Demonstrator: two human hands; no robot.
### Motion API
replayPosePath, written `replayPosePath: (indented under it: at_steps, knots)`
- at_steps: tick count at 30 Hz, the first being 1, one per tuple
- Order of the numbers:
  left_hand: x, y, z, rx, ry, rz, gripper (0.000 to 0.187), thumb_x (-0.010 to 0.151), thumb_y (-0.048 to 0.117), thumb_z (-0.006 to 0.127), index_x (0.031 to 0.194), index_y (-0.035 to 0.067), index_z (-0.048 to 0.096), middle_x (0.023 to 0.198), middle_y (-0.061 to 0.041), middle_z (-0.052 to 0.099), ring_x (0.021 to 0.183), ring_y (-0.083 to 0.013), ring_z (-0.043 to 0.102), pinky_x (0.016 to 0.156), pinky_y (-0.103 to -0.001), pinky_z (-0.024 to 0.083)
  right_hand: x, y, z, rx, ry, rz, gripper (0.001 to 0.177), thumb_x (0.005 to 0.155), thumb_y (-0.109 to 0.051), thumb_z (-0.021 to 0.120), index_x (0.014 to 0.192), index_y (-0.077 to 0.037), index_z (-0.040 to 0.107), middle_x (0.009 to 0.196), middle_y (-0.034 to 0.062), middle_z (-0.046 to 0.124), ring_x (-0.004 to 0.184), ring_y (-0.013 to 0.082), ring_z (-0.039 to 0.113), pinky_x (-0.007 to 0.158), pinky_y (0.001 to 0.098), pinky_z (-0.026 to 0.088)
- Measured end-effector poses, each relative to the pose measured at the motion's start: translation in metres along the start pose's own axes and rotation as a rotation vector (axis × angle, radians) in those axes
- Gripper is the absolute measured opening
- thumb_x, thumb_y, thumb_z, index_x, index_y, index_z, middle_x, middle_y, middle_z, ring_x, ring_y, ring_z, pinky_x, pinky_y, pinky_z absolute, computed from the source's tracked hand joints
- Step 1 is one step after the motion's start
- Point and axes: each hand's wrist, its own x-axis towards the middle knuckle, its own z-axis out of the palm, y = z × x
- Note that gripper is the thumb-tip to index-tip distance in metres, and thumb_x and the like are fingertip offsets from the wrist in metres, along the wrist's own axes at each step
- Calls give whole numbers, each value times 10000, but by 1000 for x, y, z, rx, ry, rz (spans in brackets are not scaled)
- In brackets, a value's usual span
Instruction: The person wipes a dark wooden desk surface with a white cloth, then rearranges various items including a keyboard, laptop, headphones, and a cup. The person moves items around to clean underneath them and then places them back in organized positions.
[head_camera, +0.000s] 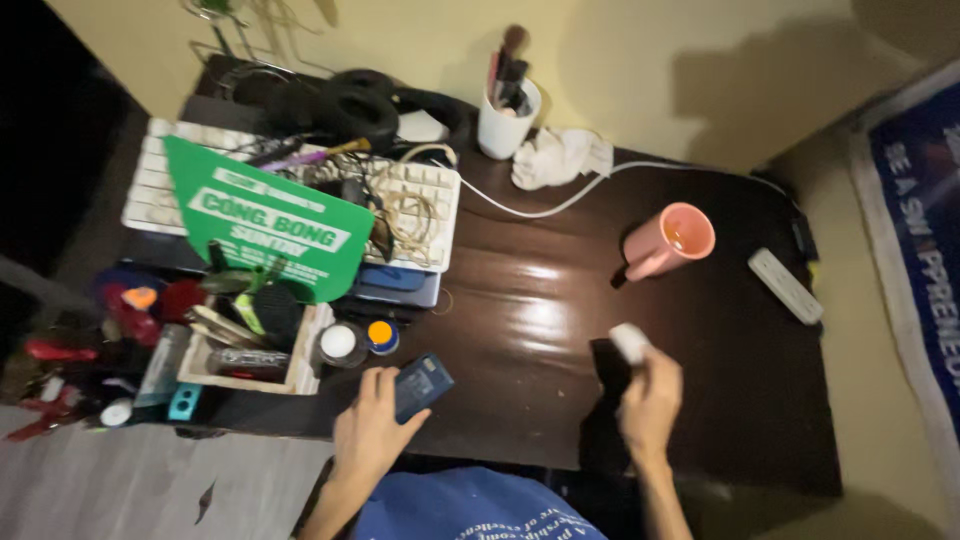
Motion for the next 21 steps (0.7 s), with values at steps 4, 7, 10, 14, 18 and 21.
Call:
replayPosePath:
  at_steps: [4,7,10,14,18,21]
  knots:
    - [9,11,3,16,-5,11,715,705,397,867,1260,107,522,1259,-83,560,976,-358,703,739,-471,583,5,-3,25,-243,-372,35,385,805,-194,771,1166,-89,687,1150,175,648,1079,350,625,888,500,456]
    - [10,14,3,25,-1,18,750,687,371,878,1291,110,519,1264,-93,553,954,-364,707,728,-481,580,44,24,42,45,-222,131,500,865,-321,757,1246,-27,622,1104,165,660,976,317,652,836,438,514]
    - [6,13,-1,30,-25,-34,714,704,356,872,1279,120,519,1262,-80,556,948,-365,708,746,-485,575,114,63,76,672,-188,680,511,870,-318,720,1282,-100,510,995,70,672,890,259,651,709,441,480]
    - [-13,4,-8,-4,63,-104,758,696,360,875,1323,124,520,1255,-79,559,937,-377,702,750,-492,574,172,98,103,1135,-385,875,245,991,-343,619,1013,-113,537,911,17,612,924,222,680,777,384,540]
    - [-27,-10,-16,29,66,-232,753,715,362,867,1335,124,511,1260,-71,552,971,-355,704,776,-477,579,174,93,111,1294,-383,813,242,1066,-328,577,914,-161,490,878,-13,567,811,154,582,742,336,506]
    - [-30,-14,-19,35,99,-260,738,730,309,846,1368,148,513,1318,-59,541,1015,-346,696,790,-468,577,154,69,79,1218,-423,797,138,1044,-279,540,923,-212,532,856,-57,529,739,99,507,730,291,485]
